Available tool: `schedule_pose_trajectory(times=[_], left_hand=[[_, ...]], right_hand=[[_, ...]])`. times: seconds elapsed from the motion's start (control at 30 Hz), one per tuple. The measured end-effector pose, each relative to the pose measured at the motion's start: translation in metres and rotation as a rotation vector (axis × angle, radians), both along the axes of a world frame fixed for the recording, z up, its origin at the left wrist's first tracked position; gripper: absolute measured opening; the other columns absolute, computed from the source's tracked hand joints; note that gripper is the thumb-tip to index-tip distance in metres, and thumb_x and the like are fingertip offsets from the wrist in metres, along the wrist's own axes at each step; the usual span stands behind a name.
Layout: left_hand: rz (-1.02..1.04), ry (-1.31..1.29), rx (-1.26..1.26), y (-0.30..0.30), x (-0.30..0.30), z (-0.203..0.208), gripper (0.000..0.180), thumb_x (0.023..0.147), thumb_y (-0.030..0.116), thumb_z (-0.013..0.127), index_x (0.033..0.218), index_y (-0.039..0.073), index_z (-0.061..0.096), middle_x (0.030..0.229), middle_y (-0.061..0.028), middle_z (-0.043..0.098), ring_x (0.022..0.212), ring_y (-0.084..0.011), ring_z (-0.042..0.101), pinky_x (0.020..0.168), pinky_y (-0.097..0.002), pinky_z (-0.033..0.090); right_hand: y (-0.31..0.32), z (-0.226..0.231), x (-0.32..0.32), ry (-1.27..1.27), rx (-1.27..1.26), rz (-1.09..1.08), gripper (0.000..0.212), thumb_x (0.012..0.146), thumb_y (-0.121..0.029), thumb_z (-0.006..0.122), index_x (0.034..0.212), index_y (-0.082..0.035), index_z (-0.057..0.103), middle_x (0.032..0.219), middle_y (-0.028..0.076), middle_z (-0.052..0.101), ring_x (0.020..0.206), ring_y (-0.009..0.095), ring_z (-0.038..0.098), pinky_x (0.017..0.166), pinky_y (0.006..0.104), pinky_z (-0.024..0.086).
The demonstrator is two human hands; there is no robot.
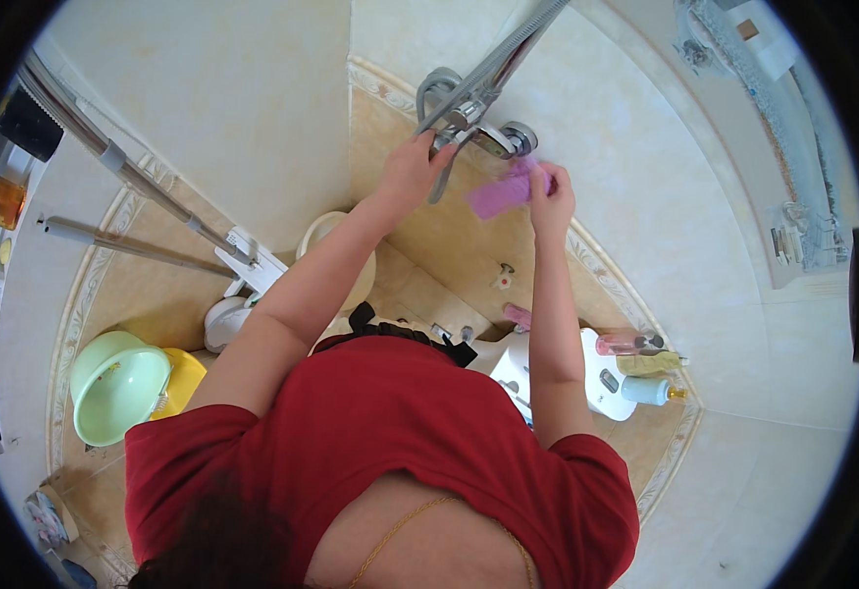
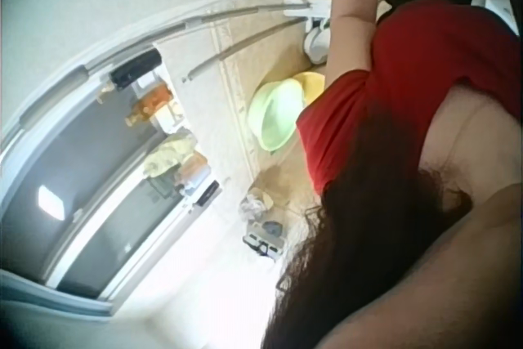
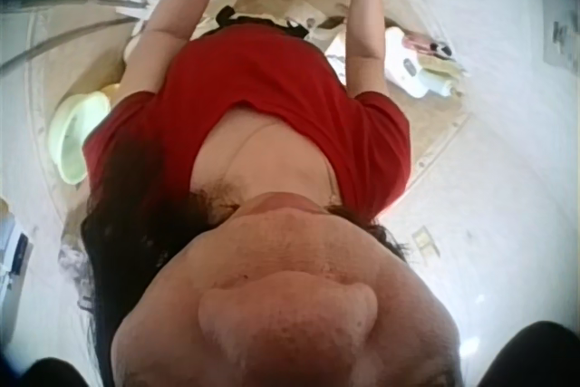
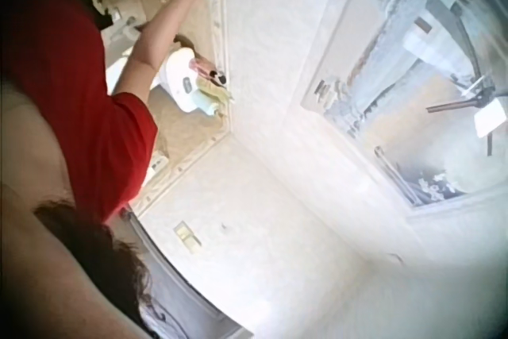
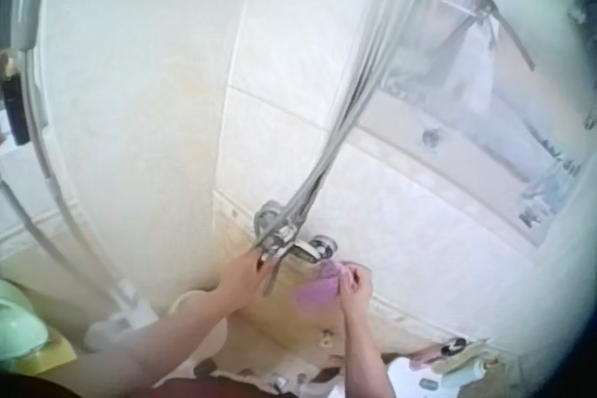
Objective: The person cleans a bathroom faucet and shower head using a purple cloth, then wipes the glass door of the shower enclosure. The task involves scrubbing the metal fixtures and wiping the glass surface to remove dirt.
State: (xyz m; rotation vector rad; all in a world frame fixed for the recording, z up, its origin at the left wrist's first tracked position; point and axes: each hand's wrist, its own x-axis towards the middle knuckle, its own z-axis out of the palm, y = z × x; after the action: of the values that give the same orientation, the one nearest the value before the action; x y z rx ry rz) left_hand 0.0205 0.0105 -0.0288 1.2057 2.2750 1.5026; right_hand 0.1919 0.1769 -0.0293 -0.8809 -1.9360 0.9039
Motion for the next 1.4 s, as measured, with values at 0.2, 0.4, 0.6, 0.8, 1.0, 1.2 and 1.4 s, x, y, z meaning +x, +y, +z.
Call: schedule_pose_trajectory(times=[0.2,0.4,0.6,0.8,1.0,1.2,1.4], left_hand=[[0.048,-0.036,-0.005,0.001,0.002,0.0,0.04,0.093,0.038,0.056,0.104,-0.001,0.059,0.079,-0.0176,0.063,0.073,-0.0332,0.06,0.067,-0.041,0.046],[0.019,0.036,-0.054,0.001,-0.001,0.0,0.041,0.093,0.04,0.053,0.101,0.0,0.057,0.088,-0.0198,0.063,0.081,-0.0377,0.061,0.072,-0.0458,0.047],[0.011,0.009,-0.04,-0.001,0.0,-0.001,0.042,0.094,0.041,0.051,0.097,0.0,0.056,0.093,-0.021,0.063,0.083,-0.0399,0.061,0.074,-0.0478,0.047],[0.019,-0.017,-0.029,-0.002,0.001,0.004,0.043,0.093,0.041,0.052,0.1,-0.001,0.057,0.094,-0.0213,0.063,0.085,-0.039,0.061,0.075,-0.047,0.048],[-0.038,-0.032,-0.06,-0.001,-0.003,0.0,0.045,0.093,0.041,0.052,0.108,-0.001,0.057,0.095,-0.0215,0.064,0.087,-0.0389,0.061,0.075,-0.0463,0.047],[0.069,-0.007,-0.014,0.0,0.002,-0.007,0.044,0.092,0.037,0.056,0.115,-0.001,0.058,0.084,-0.0189,0.065,0.076,-0.0334,0.062,0.069,-0.0424,0.047],[0.043,0.095,-0.101,0.0,0.0,0.001,0.043,0.093,0.037,0.056,0.114,0.0,0.058,0.083,-0.0182,0.066,0.076,-0.0329,0.063,0.07,-0.0417,0.048]], right_hand=[[0.012,-0.005,0.029,0.123,0.031,-0.098,0.018,0.093,-0.021,0.058,0.1,-0.004,0.06,0.093,0.012,0.061,0.086,0.019,0.056,0.081,0.0304,0.045],[-0.004,0.018,0.016,0.032,-0.031,0.005,0.021,0.093,-0.025,0.058,0.1,-0.005,0.061,0.085,0.009,0.062,0.076,0.019,0.056,0.074,0.0319,0.047],[-0.007,0.043,-0.031,-0.134,0.517,0.148,0.023,0.085,-0.008,0.061,0.107,-0.004,0.064,0.096,0.016,0.059,0.087,0.028,0.058,0.077,0.0339,0.048],[-0.005,0.013,-0.042,-0.205,0.592,0.168,0.032,0.076,0.006,0.058,0.107,-0.003,0.065,0.101,0.017,0.053,0.092,0.032,0.054,0.08,0.037,0.047],[0.01,-0.05,0.019,-0.255,0.465,0.157,0.036,0.076,0.007,0.057,0.109,-0.005,0.065,0.095,0.017,0.055,0.09,0.033,0.055,0.08,0.0387,0.046],[-0.017,0.009,0.006,-0.025,0.47,-0.005,0.029,0.077,0.003,0.059,0.104,-0.005,0.066,0.097,0.014,0.06,0.089,0.031,0.058,0.079,0.0372,0.048],[-0.013,0.003,-0.036,0.107,0.482,0.001,0.032,0.074,0.007,0.058,0.103,-0.005,0.066,0.098,0.014,0.058,0.09,0.031,0.056,0.081,0.0377,0.047]])
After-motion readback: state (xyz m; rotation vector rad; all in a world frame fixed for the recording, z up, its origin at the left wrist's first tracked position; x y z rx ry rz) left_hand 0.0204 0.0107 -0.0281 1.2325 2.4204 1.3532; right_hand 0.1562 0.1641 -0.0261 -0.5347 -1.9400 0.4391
